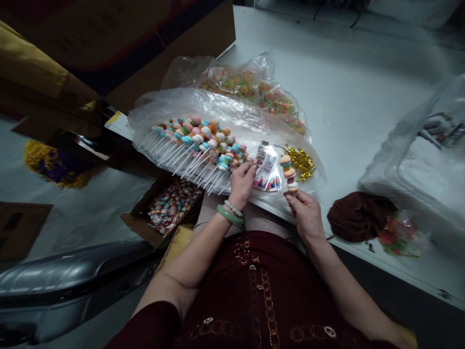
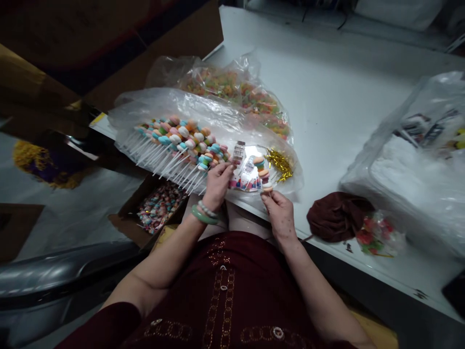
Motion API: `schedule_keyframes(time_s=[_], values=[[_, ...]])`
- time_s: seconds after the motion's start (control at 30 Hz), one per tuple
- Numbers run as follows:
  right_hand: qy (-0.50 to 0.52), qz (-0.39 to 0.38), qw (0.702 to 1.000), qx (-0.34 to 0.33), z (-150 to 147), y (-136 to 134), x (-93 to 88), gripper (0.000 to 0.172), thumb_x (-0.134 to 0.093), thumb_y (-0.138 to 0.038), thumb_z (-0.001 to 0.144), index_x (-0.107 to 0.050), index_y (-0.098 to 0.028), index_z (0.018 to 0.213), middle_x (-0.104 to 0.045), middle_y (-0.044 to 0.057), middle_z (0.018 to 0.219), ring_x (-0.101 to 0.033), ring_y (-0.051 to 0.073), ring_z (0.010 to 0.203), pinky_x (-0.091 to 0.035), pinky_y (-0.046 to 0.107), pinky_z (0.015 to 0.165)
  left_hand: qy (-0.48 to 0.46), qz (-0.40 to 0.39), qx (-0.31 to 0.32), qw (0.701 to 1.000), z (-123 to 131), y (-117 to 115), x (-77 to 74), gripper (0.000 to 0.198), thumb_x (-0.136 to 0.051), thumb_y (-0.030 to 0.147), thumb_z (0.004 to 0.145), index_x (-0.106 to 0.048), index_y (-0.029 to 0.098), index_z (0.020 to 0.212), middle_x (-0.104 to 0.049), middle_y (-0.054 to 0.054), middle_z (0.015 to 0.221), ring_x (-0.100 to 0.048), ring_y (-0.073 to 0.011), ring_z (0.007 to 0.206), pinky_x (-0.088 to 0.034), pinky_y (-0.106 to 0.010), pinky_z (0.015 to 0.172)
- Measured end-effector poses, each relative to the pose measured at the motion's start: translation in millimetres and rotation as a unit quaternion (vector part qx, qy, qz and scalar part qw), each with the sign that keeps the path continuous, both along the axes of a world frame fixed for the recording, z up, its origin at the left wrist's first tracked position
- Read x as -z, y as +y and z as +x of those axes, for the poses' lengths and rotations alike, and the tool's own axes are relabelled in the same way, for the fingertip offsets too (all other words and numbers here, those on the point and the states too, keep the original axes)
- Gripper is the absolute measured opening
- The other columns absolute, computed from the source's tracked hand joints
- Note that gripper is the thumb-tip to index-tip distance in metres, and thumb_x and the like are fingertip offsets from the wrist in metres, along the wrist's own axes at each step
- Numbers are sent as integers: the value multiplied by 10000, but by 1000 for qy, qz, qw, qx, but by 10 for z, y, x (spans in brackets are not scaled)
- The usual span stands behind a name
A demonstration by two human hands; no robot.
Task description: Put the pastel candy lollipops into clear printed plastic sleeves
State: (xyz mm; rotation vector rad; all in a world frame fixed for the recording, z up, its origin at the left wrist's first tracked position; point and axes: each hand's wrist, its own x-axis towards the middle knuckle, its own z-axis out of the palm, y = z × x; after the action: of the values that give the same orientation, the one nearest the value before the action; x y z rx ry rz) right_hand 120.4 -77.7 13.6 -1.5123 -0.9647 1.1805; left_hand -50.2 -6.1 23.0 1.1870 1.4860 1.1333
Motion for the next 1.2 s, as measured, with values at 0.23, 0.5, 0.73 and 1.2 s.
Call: schedule_keyframes(time_s=[0.23, 0.5, 0.73, 1.2], values=[[4, 43, 999, -30, -333, 332, -57, 258, -706, -420, 714, -695, -164, 745, -527, -39, 584, -437, 109, 570, -360, 248, 557, -317, -139, 39, 937, 72, -275, -127, 151, -709, 196, 640, -621, 160, 757, -567, 42, 623, -483, -60, 476, -366, -192, 467], [4, 33, 994, -106, -311, 480, -64, 172, -739, -328, 674, -680, -169, 646, -540, -41, 593, -455, 107, 598, -365, 249, 593, -319, -254, 154, 900, -92, -294, -42, 291, -800, 308, 653, -692, 101, 826, -659, -53, 663, -628, -152, 578, -460, -265, 537], [80, 8, 994, -69, -385, 305, -133, 320, -697, -496, 738, -663, -180, 772, -318, -89, 496, -224, 71, 452, -179, 239, 436, -394, -161, 22, 905, -18, -254, 49, 274, -862, 279, 564, -689, 121, 706, -666, -11, 680, -582, -88, 635, -448, -230, 662], [46, -23, 998, -45, -411, 373, -93, 163, -688, -317, 619, -624, -168, 616, -537, -31, 566, -400, 87, 522, -279, 239, 494, -321, -186, 29, 928, -92, -277, -97, 306, -811, 366, 633, -689, 120, 768, -675, -29, 710, -534, -67, 532, -368, -215, 522]])
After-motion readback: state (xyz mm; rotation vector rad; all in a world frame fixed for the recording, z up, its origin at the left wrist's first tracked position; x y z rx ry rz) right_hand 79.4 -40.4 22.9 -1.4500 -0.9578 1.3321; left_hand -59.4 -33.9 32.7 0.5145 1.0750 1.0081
